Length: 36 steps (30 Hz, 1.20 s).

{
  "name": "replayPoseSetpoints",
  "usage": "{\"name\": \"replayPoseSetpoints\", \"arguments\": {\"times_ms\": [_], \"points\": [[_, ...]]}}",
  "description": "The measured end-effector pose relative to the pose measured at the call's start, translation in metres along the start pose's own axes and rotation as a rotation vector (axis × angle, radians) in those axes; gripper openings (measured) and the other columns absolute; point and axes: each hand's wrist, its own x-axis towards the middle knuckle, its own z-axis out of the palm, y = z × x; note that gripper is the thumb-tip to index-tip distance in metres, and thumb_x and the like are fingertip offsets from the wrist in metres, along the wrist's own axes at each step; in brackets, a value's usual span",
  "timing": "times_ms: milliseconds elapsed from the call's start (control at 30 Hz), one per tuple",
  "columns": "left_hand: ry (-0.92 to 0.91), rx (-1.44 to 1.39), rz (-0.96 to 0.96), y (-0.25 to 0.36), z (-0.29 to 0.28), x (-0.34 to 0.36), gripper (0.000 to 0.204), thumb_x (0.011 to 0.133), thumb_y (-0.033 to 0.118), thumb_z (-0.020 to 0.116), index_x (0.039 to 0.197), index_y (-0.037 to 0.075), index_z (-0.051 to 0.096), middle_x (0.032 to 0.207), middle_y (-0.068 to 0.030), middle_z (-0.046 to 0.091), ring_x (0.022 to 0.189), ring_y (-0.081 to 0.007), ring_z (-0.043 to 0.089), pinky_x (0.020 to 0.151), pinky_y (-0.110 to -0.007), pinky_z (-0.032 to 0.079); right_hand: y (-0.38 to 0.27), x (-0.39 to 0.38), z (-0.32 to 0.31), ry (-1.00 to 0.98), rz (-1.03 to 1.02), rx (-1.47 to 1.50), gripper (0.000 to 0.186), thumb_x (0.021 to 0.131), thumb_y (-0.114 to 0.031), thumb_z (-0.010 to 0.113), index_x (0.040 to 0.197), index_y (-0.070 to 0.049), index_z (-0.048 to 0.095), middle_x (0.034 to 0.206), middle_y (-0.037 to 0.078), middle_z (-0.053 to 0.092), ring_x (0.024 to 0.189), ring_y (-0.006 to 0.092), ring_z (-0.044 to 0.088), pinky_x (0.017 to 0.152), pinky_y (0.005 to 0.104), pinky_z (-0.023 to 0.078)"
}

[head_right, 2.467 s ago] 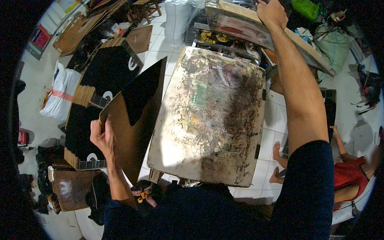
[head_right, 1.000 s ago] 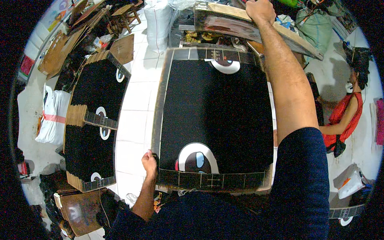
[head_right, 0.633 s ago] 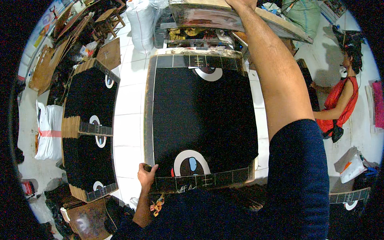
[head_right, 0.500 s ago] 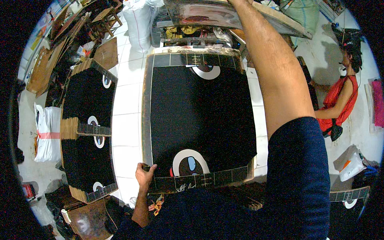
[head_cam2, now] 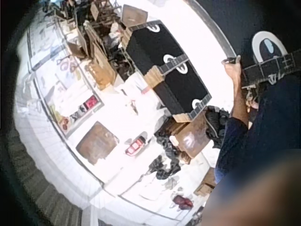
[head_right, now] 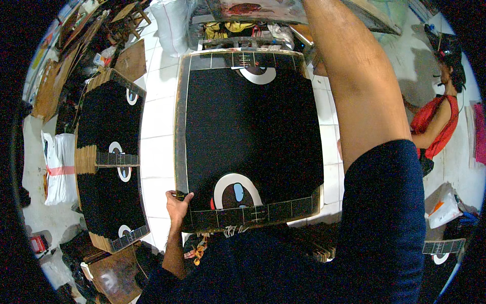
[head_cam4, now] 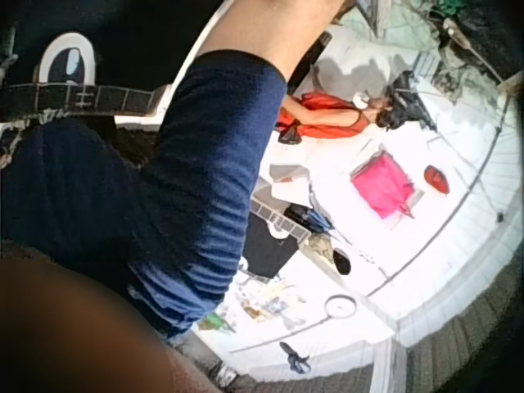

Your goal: The person repeatedly places a screen-printing frame over a black t-shirt and uses a squeegee to spread pink ink across the mesh. The person lifts the frame after each pass to reveal the printed design, then repositions the frame and repeats the process.

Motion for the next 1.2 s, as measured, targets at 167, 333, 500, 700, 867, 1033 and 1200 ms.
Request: {"name": "replayPoseSetpoints", "arguments": {"times_ms": [167,333,500,700,867,1033,1200], "points": [[-0.005,0.034,-0.033,-0.011,0.014,0.012,0.082,0.067,0.048,0.095,0.115,-0.006,0.056,0.109,-0.0251,0.067,0.103,-0.0402,0.067,0.090,-0.045,0.054,-0.001,-0.009,-0.004,-0.004,-0.011,0.039,0.036,0.089,-0.030,0.066,0.123,-0.018,0.071,0.114,0.020,0.074,0.109,0.0413,0.069,0.093,0.0490,0.054],[0.096,0.055,0.053,-0.004,0.023,0.019,0.086,0.071,0.053,0.091,0.123,-0.006,0.056,0.116,-0.0229,0.061,0.114,-0.0415,0.060,0.100,-0.047,0.048,0.012,-0.045,-0.005,0.086,-0.102,0.101,0.022,0.087,-0.022,0.070,0.105,-0.011,0.071,0.104,0.021,0.073,0.101,0.0442,0.068,0.086,0.0510,0.054],[0.235,-0.205,0.490,0.144,0.007,0.033,0.086,0.085,0.047,0.083,0.143,-0.007,0.049,0.136,-0.0279,0.059,0.126,-0.0422,0.058,0.109,-0.049,0.045,0.049,-0.125,0.002,0.075,-0.233,0.154,0.032,0.092,-0.028,0.070,0.122,-0.016,0.067,0.111,0.015,0.074,0.105,0.0399,0.070,0.090,0.0485,0.055],[-0.602,-1.857,0.199,0.337,0.004,0.031,0.073,0.099,0.067,0.052,0.135,0.004,0.054,0.131,-0.0135,0.059,0.124,-0.0281,0.056,0.105,-0.049,0.046,0.089,-0.266,0.015,0.045,-0.247,0.329,0.023,0.096,-0.020,0.065,0.117,-0.010,0.065,0.114,0.017,0.070,0.109,0.0388,0.069,0.089,0.0452,0.056],[-0.399,-1.606,-0.545,0.302,0.069,0.040,0.071,0.102,0.062,0.039,0.152,0.013,0.045,0.150,-0.0147,0.048,0.133,-0.0321,0.047,0.114,-0.055,0.033,0.137,-0.307,0.067,-0.229,-0.321,0.346,0.030,0.086,-0.003,0.064,0.115,-0.009,0.068,0.114,0.014,0.071,0.115,0.0378,0.066,0.098,0.0456,0.052],[0.094,-1.012,-0.356,0.241,0.135,0.045,0.063,0.098,0.040,0.068,0.143,0.000,0.049,0.137,-0.0197,0.057,0.127,-0.0352,0.055,0.111,-0.050,0.039,0.176,-0.279,0.163,-0.639,-0.346,0.282,0.033,0.077,0.004,0.065,0.109,-0.005,0.067,0.105,0.017,0.066,0.108,0.0417,0.061,0.092,0.0493,0.050],[0.324,-0.078,0.591,0.219,0.142,0.068,0.113,0.068,0.049,0.094,0.151,-0.005,0.039,0.145,-0.0254,0.050,0.134,-0.0415,0.050,0.114,-0.053,0.036,0.178,-0.245,0.256,-0.588,-0.558,0.320,0.037,0.075,0.004,0.067,0.111,-0.004,0.065,0.104,0.016,0.065,0.102,0.0411,0.061,0.089,0.0512,0.049]]}}
